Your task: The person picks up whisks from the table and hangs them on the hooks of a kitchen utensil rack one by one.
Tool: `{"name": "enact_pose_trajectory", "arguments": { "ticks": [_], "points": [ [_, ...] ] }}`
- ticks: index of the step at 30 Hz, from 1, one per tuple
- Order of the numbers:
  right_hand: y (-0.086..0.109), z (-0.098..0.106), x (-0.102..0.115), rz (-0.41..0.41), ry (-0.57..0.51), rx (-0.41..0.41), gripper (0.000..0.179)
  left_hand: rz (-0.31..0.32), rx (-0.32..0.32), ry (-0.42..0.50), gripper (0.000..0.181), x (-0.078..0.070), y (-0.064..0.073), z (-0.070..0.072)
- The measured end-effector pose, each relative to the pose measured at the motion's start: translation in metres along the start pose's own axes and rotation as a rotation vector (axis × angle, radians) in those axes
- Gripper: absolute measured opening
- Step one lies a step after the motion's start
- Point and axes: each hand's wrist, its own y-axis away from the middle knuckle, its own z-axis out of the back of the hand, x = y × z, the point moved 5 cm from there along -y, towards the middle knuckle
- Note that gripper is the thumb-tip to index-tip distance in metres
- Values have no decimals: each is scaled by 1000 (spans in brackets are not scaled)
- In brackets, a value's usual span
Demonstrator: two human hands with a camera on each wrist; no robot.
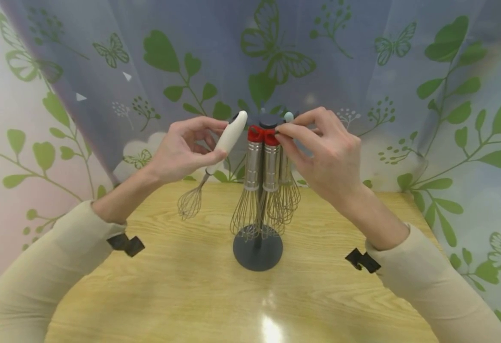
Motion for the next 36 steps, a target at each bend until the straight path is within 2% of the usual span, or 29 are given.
{"name": "enact_pose_trajectory", "arguments": {
  "ticks": [12, 36],
  "points": [
    [1, 1, 1, 5, 9, 0, 14, 26, 5, 14, 45, 4, 1, -8],
    [3, 1, 1, -6, 7, -5, 14, -9, -51, 97, 36, 15, 2, -24]
  ]
}}
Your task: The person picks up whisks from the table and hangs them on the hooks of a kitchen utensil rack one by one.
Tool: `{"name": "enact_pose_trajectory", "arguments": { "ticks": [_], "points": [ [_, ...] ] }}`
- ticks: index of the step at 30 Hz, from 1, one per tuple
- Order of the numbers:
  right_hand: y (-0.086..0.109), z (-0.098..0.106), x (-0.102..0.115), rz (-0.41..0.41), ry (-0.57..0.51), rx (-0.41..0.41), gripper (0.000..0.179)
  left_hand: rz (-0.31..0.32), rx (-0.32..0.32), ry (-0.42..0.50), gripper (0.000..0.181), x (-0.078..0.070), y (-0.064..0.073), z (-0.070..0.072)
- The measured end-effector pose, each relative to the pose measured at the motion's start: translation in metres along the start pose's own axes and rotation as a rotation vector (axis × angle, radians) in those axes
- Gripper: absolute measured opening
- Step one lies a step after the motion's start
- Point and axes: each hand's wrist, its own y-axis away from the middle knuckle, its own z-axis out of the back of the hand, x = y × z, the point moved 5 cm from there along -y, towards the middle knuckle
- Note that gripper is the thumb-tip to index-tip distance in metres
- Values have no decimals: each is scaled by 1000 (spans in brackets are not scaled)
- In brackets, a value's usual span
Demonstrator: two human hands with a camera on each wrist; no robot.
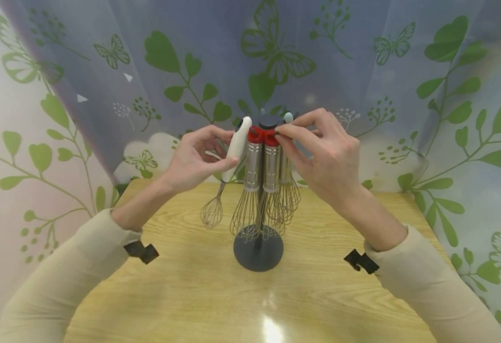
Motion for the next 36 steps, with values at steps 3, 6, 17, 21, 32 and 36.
{"name": "enact_pose_trajectory", "arguments": {
  "ticks": [3, 6, 17, 21, 32, 36],
  "points": [
    [0, 0, 0, -1, 2, 2, 14, -1, -7, 13, 33, 1, 0, -1],
    [0, 0, 0, 0, -1, 3, 13, -10, -12, 17, 33, 2, 1, -3],
    [0, 1, -1, 4, -6, 3, 14, -35, -28, 44, 37, 2, 1, -7],
    [1, 1, -1, 1, -9, 8, 16, -39, -41, 61, 38, 4, 1, -9],
    [1, 0, -3, -17, -28, 10, 11, -54, -63, 78, 39, 7, 1, -10],
    [1, -1, -3, -24, -27, 12, 11, -60, -74, 70, 41, 7, 1, -12]
  ]
}}
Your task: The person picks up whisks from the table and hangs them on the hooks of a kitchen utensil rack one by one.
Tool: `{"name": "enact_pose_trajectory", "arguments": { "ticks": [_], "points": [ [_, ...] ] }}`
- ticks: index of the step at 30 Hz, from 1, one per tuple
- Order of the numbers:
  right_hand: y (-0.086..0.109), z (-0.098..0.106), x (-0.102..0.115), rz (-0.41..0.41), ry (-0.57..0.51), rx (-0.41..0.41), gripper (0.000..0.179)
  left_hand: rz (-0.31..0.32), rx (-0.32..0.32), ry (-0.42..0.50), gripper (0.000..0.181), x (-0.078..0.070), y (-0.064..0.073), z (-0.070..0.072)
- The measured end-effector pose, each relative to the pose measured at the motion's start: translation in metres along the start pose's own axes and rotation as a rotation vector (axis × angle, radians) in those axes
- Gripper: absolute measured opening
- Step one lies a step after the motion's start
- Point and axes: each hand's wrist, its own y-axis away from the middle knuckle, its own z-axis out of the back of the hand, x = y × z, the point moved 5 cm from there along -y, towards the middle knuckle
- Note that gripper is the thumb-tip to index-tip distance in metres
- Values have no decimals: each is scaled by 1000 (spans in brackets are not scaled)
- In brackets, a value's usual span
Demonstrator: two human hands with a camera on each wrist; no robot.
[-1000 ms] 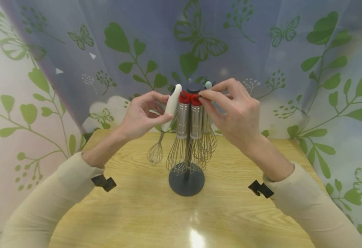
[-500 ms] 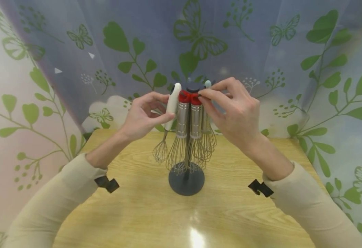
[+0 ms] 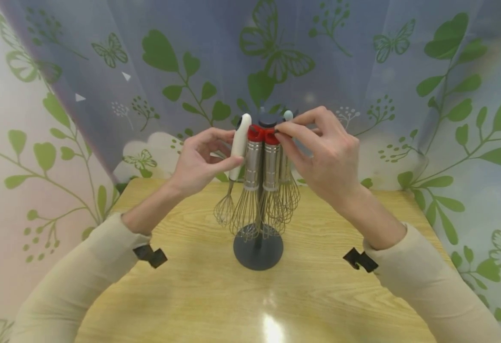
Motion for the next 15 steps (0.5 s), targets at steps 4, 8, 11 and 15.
{"name": "enact_pose_trajectory", "arguments": {
  "ticks": [4, 8, 11, 15],
  "points": [
    [0, 0, 0, 0, 8, 1, 12, 6, -6, 11, 41, 1, 1, -1],
    [0, 0, 1, 6, 13, 4, 14, 1, -7, 6, 42, 0, 1, -1],
    [-1, 0, 1, 6, 11, 0, 16, 0, -7, 4, 43, 0, 1, 0],
    [0, 0, 1, 13, 14, -4, 16, 11, 1, 7, 45, -1, 1, 0]
  ]
}}
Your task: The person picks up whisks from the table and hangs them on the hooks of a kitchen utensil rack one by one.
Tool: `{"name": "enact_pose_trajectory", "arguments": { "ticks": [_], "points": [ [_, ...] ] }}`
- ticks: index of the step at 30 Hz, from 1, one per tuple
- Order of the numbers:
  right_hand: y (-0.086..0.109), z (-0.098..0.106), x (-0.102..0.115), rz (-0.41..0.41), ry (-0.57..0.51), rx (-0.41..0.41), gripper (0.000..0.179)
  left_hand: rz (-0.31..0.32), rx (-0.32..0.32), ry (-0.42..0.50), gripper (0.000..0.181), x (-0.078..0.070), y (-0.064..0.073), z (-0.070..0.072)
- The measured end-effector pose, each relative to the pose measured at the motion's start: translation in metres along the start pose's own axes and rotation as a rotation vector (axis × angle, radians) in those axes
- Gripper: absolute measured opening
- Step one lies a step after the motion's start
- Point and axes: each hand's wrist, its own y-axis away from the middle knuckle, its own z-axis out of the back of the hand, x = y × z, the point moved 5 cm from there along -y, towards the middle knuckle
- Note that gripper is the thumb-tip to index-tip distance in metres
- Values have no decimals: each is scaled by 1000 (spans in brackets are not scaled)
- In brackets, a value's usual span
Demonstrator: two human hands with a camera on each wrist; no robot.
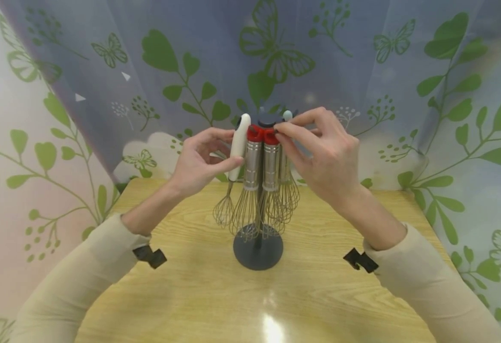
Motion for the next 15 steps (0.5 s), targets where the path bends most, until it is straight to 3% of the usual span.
{"name": "enact_pose_trajectory", "arguments": {
  "ticks": [12, 15],
  "points": [
    [5, 5, -7, -37, -25, -52, 20, 70, 49, -35, 51, 4, 5, 5],
    [9, 6, -9, -39, -12, -43, 32, 86, 47, -49, 51, 8, 10, 8]
  ]
}}
